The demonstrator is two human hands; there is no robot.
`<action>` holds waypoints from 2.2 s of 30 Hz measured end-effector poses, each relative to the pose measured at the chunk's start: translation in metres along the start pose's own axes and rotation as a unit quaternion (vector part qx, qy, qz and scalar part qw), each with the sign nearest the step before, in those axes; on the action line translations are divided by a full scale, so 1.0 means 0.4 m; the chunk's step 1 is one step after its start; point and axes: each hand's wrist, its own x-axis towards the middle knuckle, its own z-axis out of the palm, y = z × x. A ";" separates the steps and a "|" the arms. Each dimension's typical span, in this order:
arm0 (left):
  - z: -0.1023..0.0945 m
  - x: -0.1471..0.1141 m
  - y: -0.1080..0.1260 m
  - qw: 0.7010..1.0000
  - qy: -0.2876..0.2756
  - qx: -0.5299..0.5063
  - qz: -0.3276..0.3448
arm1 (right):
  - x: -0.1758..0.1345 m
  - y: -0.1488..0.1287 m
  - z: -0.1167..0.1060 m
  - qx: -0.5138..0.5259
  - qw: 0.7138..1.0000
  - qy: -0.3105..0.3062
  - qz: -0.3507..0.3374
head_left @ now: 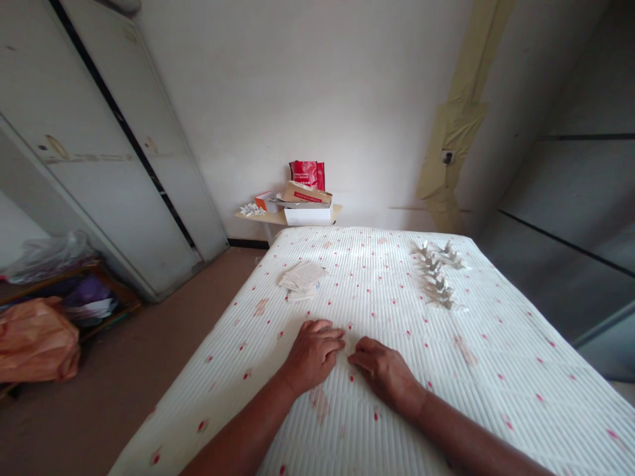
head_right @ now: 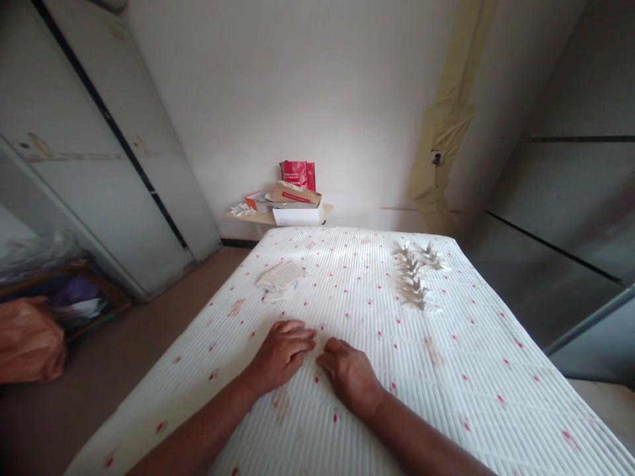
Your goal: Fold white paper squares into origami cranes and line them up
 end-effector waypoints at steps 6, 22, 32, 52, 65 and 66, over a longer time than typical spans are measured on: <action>0.028 0.052 0.003 0.994 0.040 -0.036 -0.095 | -0.009 -0.013 -0.008 -0.021 0.999 0.012 -0.039; 0.043 0.103 -0.025 0.974 -0.025 -0.028 -0.222 | -0.017 -0.006 -0.002 -0.048 0.996 0.005 -0.077; 0.042 0.118 -0.036 0.971 -0.026 -0.005 -0.237 | -0.017 -0.008 -0.002 -0.045 0.997 0.004 -0.067; 0.021 0.094 -0.027 0.989 -0.023 0.077 -0.124 | -0.009 -0.012 -0.008 -0.039 0.998 -0.002 -0.056; 0.031 0.070 -0.049 0.986 0.045 -0.088 -0.137 | -0.008 -0.012 -0.005 -0.043 0.998 0.008 -0.053; 0.032 0.071 -0.043 0.986 0.033 -0.077 -0.142 | -0.007 -0.012 -0.005 -0.042 0.998 0.007 -0.053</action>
